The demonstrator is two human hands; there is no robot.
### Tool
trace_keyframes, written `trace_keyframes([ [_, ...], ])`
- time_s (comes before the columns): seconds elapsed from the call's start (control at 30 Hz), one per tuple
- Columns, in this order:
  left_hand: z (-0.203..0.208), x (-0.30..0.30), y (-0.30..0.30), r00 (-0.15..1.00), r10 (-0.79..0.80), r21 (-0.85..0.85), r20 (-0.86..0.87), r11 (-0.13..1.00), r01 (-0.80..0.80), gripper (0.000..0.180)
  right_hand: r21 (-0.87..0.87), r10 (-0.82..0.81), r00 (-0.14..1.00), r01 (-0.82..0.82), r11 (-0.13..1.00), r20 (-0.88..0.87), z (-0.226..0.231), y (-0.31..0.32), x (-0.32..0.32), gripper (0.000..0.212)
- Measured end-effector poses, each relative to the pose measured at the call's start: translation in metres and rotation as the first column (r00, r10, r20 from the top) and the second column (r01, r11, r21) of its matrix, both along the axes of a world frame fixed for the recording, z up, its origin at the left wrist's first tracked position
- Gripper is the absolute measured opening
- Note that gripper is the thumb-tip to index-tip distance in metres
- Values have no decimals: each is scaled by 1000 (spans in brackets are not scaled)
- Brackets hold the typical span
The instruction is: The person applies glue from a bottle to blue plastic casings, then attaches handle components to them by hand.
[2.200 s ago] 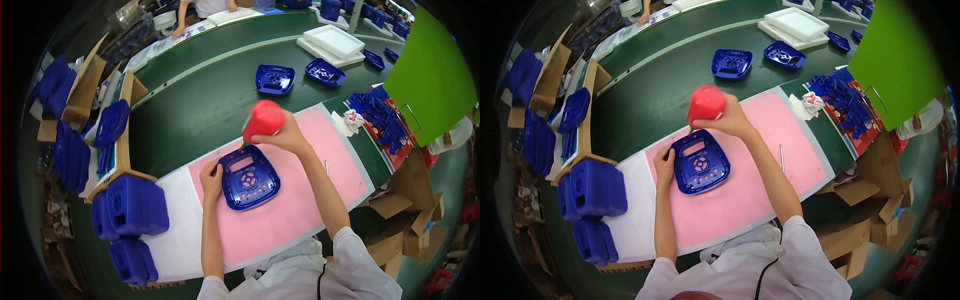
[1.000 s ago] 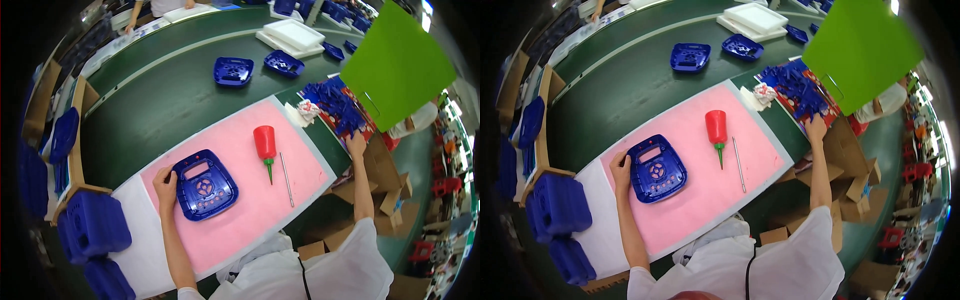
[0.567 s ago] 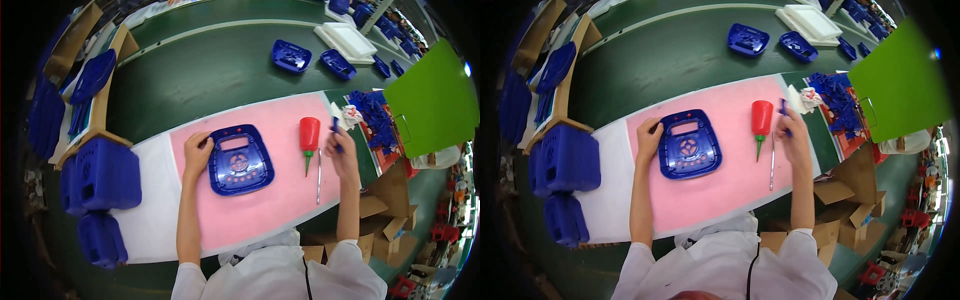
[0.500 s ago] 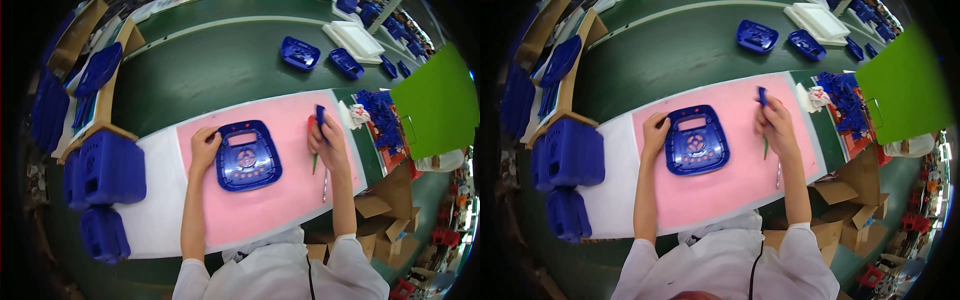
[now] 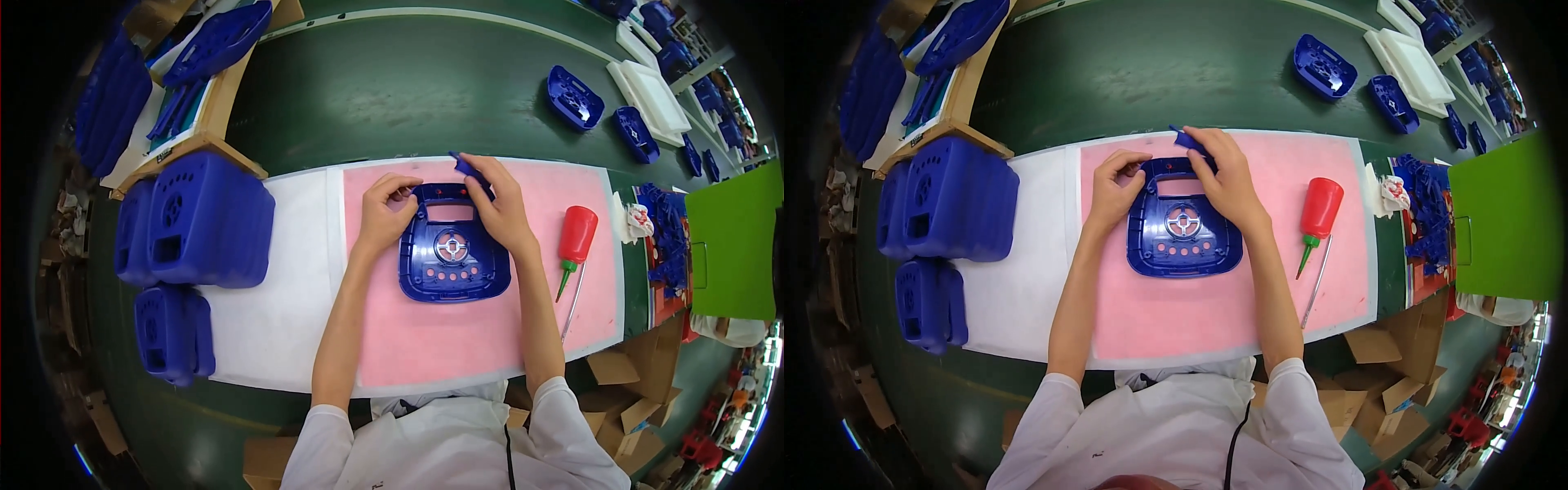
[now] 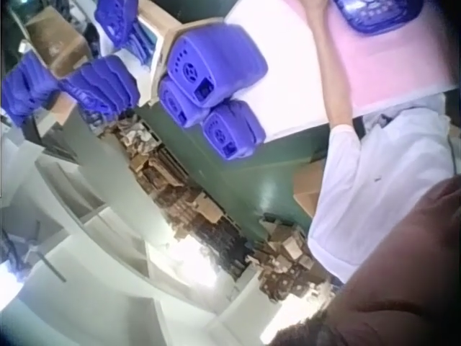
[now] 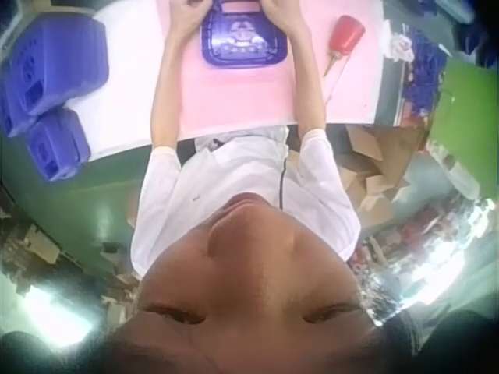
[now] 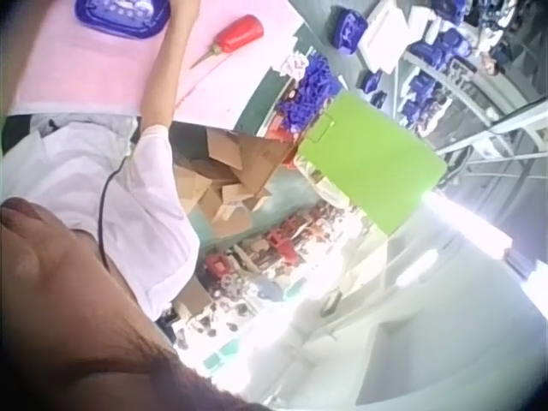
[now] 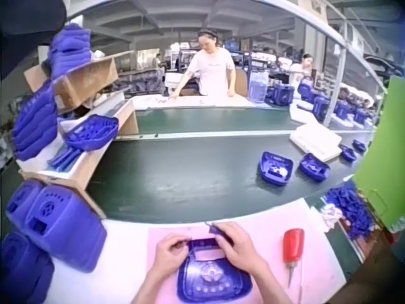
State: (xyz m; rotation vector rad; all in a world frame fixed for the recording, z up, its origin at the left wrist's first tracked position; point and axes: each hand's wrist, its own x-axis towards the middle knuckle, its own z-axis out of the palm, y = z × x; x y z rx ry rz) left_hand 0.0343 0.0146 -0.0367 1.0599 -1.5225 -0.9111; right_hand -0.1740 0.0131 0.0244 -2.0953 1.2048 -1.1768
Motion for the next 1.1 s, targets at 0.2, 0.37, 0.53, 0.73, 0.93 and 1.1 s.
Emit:
trace_keyframes([
  [0.2, 6, -9, 1, 992, 128, -57, 10, 990, -128, 37, -141, -86, 977, 59, 988, -194, -14, 11, 7, 32],
  [0.37, 4, -7, -1, 998, 58, -51, 8, 997, -57, 40, -178, -68, 960, 19, 984, -270, -23, 12, 5, 32],
  [0.53, 8, -7, -1, 998, -60, -49, 13, 997, 61, 36, -190, -73, 955, 18, 982, -288, -22, 11, 5, 30],
  [0.73, 9, -4, -1, 996, -94, 17, 8, 995, 94, 32, -215, -112, 949, 49, 975, -295, -24, 10, 11, 26],
  [0.93, 8, -7, -2, 999, -24, 88, 49, 996, 19, 29, -229, -100, 948, 30, 973, -303, -26, 9, 9, 28],
  [1.1, 8, -6, -1, 998, -22, 104, 57, 994, 16, 29, -214, -77, 932, 0, 977, -353, -28, 11, 6, 40],
])
